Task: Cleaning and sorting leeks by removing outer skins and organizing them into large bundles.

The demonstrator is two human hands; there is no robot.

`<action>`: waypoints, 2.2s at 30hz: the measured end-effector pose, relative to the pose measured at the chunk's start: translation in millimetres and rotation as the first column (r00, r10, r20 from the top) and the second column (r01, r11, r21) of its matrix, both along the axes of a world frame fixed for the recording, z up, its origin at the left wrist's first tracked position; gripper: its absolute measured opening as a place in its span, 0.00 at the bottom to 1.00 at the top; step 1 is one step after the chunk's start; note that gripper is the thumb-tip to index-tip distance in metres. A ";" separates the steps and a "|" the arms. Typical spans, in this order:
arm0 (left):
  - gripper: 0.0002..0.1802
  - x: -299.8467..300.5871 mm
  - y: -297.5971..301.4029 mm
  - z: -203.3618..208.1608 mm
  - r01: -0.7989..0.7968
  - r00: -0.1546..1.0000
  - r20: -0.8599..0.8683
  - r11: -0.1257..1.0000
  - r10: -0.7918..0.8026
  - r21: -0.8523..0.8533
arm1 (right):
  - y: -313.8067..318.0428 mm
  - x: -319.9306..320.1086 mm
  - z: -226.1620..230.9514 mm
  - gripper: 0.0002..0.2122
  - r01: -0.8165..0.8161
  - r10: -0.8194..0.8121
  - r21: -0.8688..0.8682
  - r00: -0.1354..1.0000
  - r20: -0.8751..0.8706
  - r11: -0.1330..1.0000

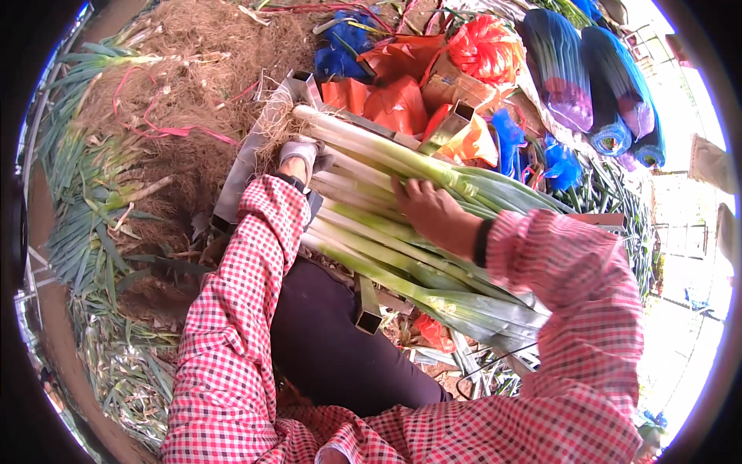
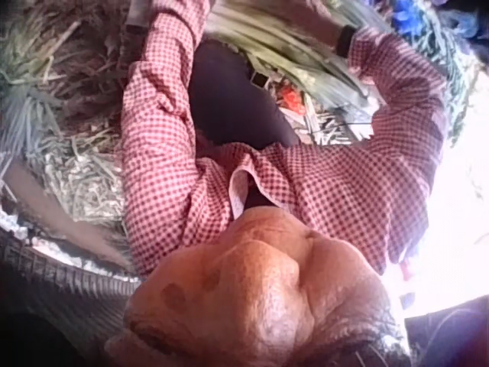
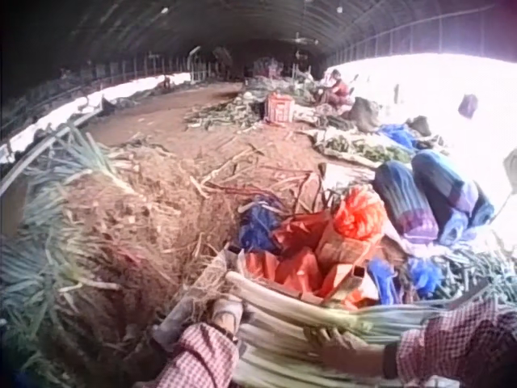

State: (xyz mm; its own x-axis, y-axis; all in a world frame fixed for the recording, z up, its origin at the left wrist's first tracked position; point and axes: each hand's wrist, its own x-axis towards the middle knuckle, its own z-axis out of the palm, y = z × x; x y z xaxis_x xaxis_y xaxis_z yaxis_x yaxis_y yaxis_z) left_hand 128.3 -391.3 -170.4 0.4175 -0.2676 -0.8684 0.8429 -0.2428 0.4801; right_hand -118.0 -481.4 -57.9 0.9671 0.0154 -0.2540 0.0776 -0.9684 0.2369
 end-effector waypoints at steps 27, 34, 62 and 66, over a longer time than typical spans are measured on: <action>0.15 -36.1 86.3 95.2 -0.004 0.998 0.059 0.910 0.032 -0.415 | -47.9 -52.3 -15.7 0.27 -0.364 0.354 -0.066 0.927 -0.127 0.929; 0.12 -49.8 279.0 185.7 -0.059 0.942 0.243 0.825 0.233 -0.562 | -66.6 -57.0 18.5 0.31 -0.381 0.377 0.021 0.902 -0.212 0.924; 0.10 -276.3 563.1 219.7 -0.780 0.198 0.151 0.249 0.969 -0.574 | 486.3 223.2 -65.8 0.14 0.028 0.197 0.916 0.973 -0.116 0.400; 0.10 -247.2 563.8 194.6 -0.813 0.325 0.101 0.332 0.940 -0.478 | 439.3 335.9 -84.3 0.25 0.047 -0.071 0.747 0.998 -0.001 0.663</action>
